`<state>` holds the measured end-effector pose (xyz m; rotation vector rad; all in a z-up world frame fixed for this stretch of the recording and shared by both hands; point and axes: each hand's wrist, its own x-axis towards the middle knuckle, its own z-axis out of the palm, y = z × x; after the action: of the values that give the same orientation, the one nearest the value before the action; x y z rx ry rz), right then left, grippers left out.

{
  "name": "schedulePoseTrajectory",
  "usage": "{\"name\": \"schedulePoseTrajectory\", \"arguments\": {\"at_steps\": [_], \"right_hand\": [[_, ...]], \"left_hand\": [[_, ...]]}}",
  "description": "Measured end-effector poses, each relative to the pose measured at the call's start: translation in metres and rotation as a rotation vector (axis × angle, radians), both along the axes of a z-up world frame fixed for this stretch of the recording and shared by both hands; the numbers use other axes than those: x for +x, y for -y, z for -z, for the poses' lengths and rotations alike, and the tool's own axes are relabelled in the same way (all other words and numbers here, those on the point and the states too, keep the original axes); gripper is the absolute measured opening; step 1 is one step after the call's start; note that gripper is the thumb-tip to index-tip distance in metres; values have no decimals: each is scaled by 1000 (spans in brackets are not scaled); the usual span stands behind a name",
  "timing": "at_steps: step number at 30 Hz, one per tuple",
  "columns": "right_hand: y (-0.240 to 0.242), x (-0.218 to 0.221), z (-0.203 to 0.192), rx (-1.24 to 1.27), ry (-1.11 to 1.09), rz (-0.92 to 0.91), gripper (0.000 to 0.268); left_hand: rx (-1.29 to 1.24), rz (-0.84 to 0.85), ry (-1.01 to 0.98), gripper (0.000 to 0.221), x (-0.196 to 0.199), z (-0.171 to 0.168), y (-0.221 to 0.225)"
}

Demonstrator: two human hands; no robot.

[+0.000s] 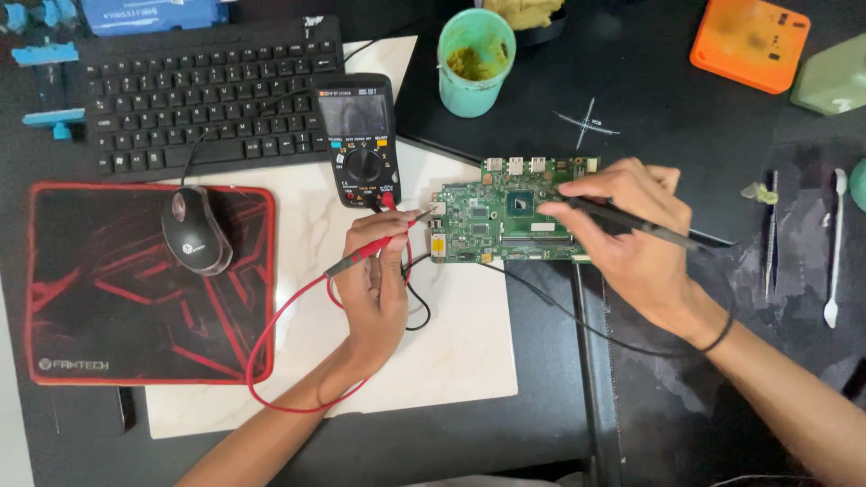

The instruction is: The person tests a green circuit board on a workbench using a multimeter. They reposition and flip the board, touch the multimeter probes to various points on the board and on an orange pad, and use a pen-like tool to point at components while checking readings on the meter.

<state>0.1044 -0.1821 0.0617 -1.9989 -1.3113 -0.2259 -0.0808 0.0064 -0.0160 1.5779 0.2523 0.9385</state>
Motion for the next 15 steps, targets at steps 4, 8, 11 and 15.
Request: {"name": "schedulePoseTrajectory", "arguments": {"at_steps": [4, 8, 11, 15], "right_hand": [[21, 4, -8, 46, -96, 150, 7], [29, 0, -30, 144, -505, 301, 12], [44, 12, -17, -120, -204, 261, 20], [29, 6, -19, -226, 154, -58, 27]], "left_hand": [[1, -11, 37, 13, -2, -7, 1], [78, -25, 9, 15, -3, -18, 1], [108, -27, -8, 14, -4, -21, 1], [162, -13, -33, 14, -12, -31, 1]]}}
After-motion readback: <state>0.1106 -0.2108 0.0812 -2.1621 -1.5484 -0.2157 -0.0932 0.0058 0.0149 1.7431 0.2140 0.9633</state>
